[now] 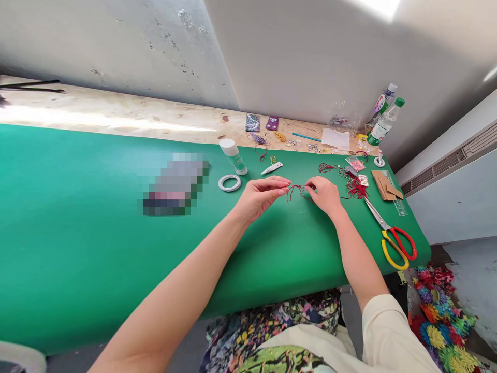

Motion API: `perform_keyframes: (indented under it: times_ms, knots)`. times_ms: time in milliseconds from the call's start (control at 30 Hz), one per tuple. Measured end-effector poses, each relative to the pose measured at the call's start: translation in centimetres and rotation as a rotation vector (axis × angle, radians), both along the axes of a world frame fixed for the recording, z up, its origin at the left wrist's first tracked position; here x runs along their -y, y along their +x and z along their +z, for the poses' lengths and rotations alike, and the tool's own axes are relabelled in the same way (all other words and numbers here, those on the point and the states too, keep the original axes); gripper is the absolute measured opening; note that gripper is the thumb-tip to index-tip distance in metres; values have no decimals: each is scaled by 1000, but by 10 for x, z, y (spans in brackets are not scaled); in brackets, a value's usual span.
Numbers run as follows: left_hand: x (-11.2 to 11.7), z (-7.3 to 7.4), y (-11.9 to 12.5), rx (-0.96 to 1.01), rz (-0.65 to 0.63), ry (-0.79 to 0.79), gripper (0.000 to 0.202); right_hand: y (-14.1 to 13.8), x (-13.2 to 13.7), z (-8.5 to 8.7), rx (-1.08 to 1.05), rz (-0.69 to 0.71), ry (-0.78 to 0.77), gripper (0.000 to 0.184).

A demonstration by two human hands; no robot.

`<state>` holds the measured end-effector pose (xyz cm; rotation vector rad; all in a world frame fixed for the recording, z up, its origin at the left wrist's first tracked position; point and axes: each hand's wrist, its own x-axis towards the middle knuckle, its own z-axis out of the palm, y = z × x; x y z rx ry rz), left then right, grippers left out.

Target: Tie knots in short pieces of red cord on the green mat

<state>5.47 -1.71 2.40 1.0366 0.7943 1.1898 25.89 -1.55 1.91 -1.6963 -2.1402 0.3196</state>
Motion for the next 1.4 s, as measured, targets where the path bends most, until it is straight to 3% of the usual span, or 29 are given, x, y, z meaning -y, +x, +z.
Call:
perform_keyframes:
  times_ms: [233, 333, 400, 633, 1000, 1400]
  knots:
    - [-1, 7, 3, 66, 45, -15, 20, 2, -1, 0, -77, 39, 14, 19]
    - [0, 10, 13, 24, 54, -4, 22, -2, 1, 3, -307, 177, 63, 30]
    - [0, 10, 19, -26, 70, 17, 24, -5, 3, 4, -498, 249, 57, 26]
    - [-9, 10, 34, -42, 186, -20, 29, -10, 4, -1, -765, 136, -108, 13]
    - [-5, 14, 32, 142, 246, -16, 42, -8, -1, -4, -654, 113, -123, 5]
    - [-2, 23, 18, 174, 281, 1, 35, 0, -7, -11, -522, 86, -29, 11]
